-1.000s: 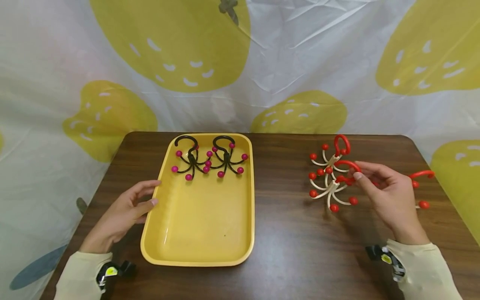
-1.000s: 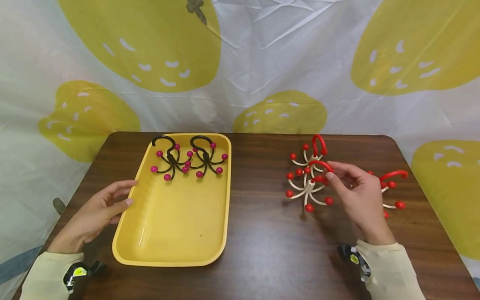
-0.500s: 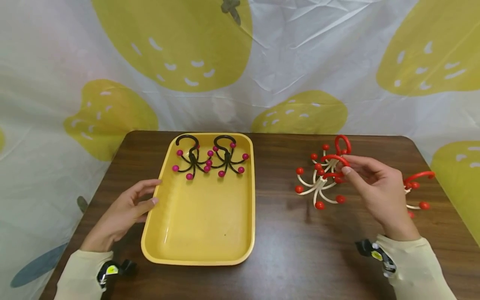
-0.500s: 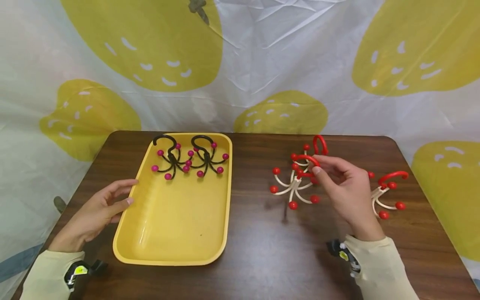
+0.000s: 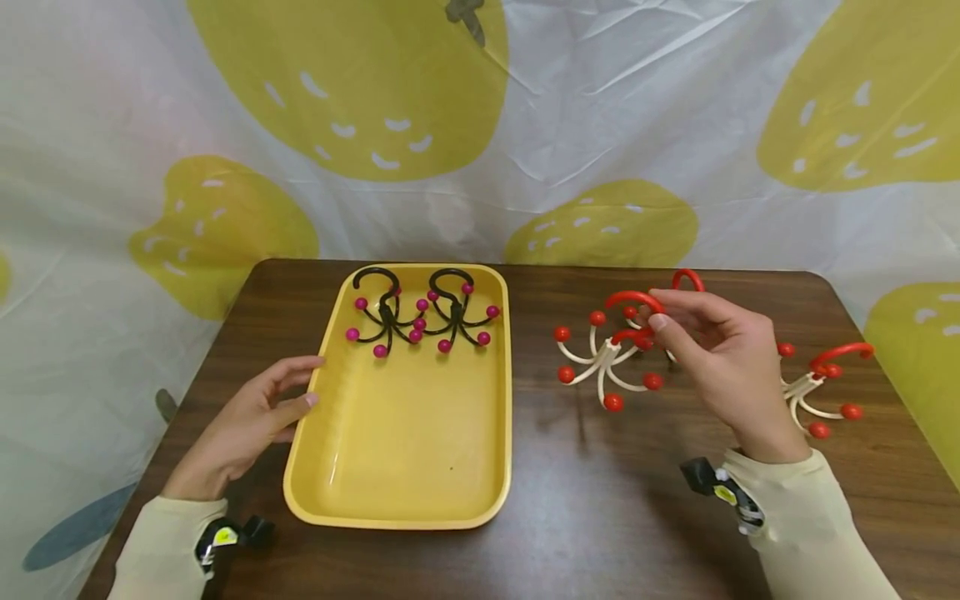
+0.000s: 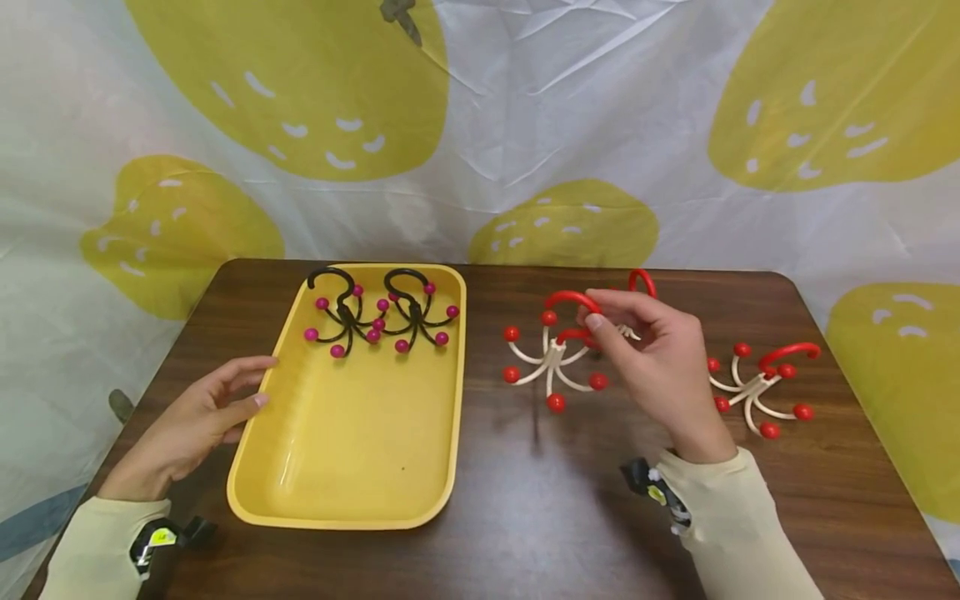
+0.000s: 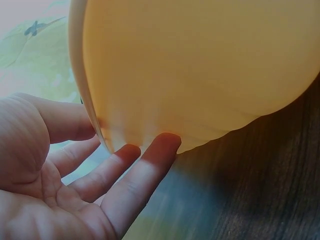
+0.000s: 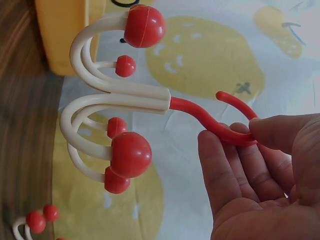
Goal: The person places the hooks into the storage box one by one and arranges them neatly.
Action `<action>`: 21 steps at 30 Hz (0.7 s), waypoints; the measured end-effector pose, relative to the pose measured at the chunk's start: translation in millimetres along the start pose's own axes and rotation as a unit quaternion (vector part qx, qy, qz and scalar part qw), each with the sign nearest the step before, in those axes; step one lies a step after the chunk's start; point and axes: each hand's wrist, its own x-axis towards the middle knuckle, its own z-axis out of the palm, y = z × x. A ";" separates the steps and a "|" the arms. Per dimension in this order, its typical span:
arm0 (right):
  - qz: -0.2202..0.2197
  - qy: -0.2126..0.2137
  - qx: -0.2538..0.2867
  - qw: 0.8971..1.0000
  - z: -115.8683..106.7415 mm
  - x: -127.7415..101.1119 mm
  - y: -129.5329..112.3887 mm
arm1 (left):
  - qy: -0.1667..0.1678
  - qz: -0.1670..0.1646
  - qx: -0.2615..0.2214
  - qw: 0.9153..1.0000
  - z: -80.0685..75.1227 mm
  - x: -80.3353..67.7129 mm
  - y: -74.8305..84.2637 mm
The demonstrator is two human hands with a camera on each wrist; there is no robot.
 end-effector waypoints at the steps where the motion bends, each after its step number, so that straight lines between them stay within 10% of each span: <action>1: -0.004 -0.002 0.011 1.000 2.0 1.3 -1.1 | 0.000 0.000 -0.001 1.000 0.0 0.0 0.1; 11: -0.031 -0.024 0.102 0.994 27.2 13.2 -14.7 | 0.001 -0.001 -0.004 1.000 0.6 -0.3 0.2; 21: -0.033 -0.044 0.009 0.998 54.0 24.4 -32.0 | 0.001 -0.003 -0.001 1.000 0.4 0.3 1.4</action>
